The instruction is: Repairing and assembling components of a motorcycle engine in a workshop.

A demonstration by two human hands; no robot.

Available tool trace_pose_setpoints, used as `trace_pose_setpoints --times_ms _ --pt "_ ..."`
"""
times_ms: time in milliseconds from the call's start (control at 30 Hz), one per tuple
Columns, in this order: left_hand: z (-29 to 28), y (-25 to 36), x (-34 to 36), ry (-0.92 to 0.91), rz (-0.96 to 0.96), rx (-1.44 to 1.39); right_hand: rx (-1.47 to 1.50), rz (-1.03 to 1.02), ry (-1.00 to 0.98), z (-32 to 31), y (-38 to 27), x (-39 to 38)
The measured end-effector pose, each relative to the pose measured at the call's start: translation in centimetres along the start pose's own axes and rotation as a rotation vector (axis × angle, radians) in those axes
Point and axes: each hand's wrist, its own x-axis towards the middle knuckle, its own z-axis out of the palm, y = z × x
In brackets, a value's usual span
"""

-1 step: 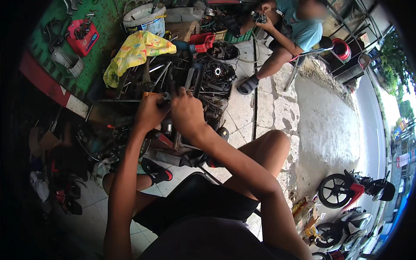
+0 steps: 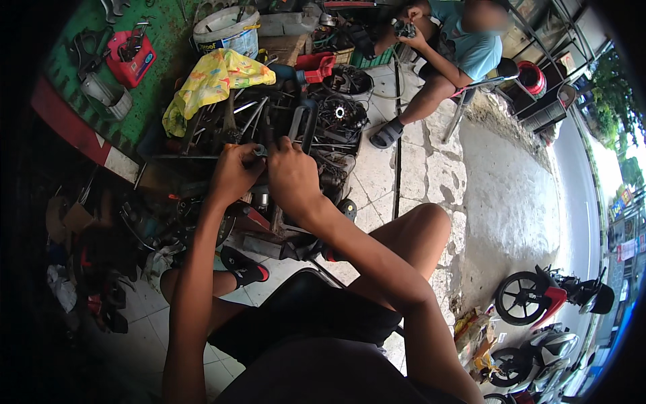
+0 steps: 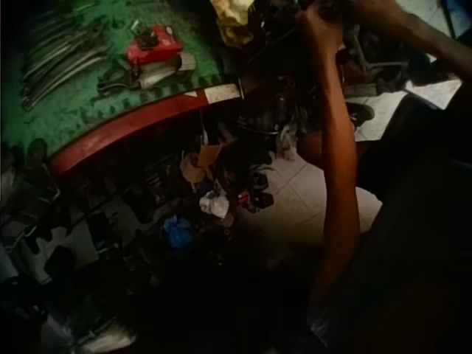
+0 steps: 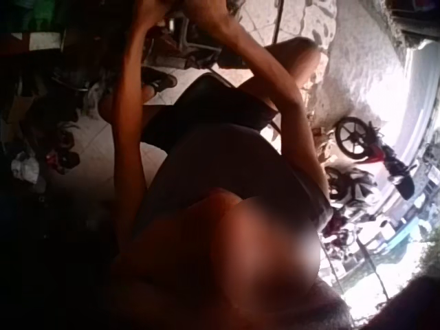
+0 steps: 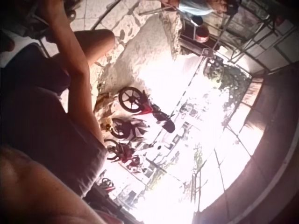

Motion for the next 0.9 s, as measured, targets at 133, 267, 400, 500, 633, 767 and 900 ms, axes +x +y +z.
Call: trace_pose_setpoints --times_ms 133,267,400,500,633,767,900 --pt "-1.5 -0.3 0.6 0.021 0.030 -0.420 0.021 0.063 -0.037 -0.7 -0.5 -1.5" --pt "-2.5 0.3 0.2 0.005 -0.152 -0.410 0.098 -0.003 0.031 0.0 -1.1 -3.2" --pt "-1.7 -0.1 0.5 -0.036 -0.072 -0.401 0.236 0.141 -0.014 -1.4 -1.4 -5.0" --pt "-1.5 -0.3 0.7 -0.027 -0.054 -0.393 0.294 0.141 0.000 -0.8 -1.5 -6.8" --pt "-0.7 -0.3 0.7 -0.032 -0.004 -0.232 0.408 0.121 -0.031 0.0 0.0 -9.3" --pt "-1.0 -0.3 0.7 -0.021 -0.009 -0.229 0.304 0.106 -0.072 -0.9 0.8 -11.2" --pt "-0.6 -0.2 0.3 0.040 -0.022 -0.239 0.298 0.093 -0.243 -1.4 3.4 -12.6"
